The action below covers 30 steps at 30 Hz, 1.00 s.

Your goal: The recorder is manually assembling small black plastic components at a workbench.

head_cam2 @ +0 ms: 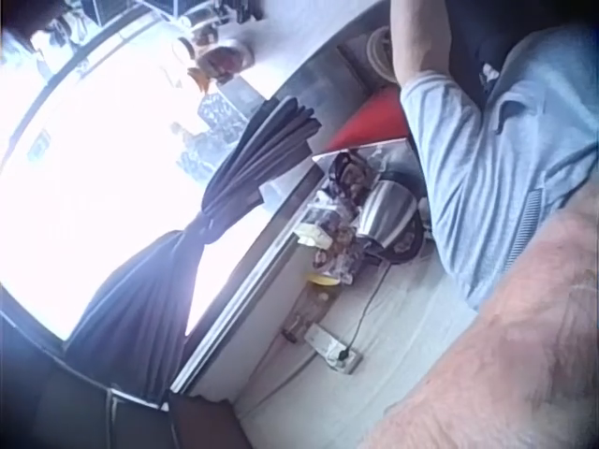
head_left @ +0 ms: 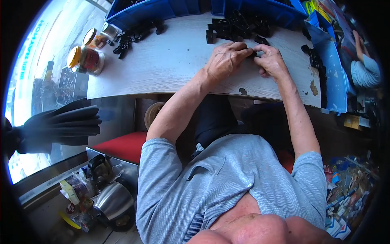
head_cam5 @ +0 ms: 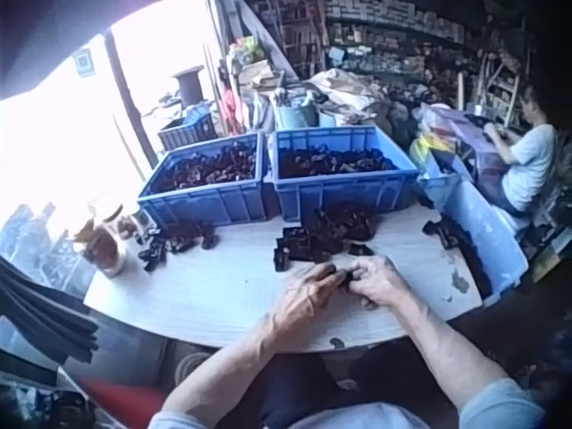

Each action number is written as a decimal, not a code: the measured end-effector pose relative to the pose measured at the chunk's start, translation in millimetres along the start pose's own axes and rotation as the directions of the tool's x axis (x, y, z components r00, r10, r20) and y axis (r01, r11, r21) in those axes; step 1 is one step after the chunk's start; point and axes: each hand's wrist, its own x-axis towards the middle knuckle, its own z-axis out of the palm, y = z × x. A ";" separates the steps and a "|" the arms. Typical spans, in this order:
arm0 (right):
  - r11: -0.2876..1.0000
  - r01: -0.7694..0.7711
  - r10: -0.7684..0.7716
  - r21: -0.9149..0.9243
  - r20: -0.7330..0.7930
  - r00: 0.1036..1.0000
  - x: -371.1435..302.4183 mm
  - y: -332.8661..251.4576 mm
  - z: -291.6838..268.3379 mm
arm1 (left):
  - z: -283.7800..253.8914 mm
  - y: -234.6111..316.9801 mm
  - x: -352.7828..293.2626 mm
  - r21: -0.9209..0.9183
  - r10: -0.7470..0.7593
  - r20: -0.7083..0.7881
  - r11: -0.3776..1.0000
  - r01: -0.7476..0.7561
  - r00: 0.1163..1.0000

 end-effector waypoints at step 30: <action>0.979 0.094 -0.077 0.183 -0.097 0.992 -6.4 6.9 -2.0 | -79.1 -163.2 -62.6 0.289 -0.670 -0.440 0.524 0.801 0.597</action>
